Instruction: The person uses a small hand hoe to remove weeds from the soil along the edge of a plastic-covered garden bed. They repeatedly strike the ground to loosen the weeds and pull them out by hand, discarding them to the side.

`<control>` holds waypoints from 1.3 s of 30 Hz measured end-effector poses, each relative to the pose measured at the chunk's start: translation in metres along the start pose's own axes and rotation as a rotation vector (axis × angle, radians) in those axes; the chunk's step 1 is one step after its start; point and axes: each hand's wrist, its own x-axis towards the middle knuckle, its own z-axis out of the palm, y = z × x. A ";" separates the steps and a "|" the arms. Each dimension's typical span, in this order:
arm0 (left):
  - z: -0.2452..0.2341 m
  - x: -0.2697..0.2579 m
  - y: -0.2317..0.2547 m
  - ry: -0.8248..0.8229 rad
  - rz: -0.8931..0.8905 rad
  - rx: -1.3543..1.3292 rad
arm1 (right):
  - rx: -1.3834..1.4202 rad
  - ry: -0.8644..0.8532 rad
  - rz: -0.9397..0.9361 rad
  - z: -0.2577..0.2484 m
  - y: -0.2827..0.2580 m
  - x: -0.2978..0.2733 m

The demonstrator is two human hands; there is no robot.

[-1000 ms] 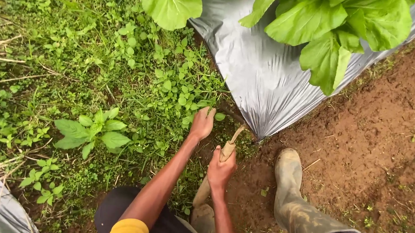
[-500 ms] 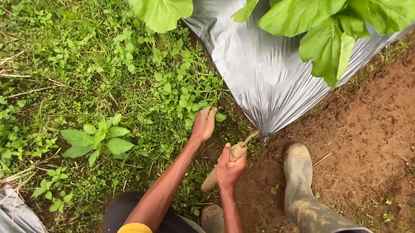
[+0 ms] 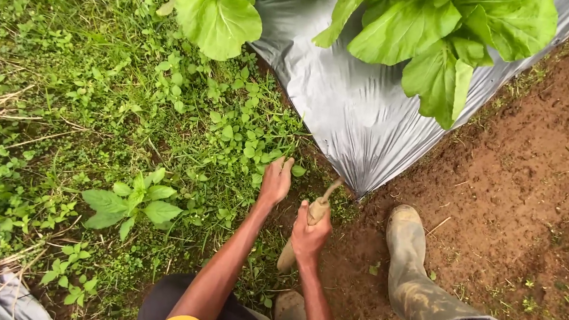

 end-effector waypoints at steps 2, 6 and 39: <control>0.004 0.005 -0.007 -0.003 -0.023 0.010 | -0.066 -0.075 0.028 0.002 -0.016 0.002; 0.003 -0.008 0.003 0.016 -0.077 0.042 | -0.077 -0.072 0.113 -0.003 0.019 -0.006; 0.048 0.023 -0.046 0.030 0.091 -0.097 | 0.025 -0.001 -0.004 -0.016 0.015 0.002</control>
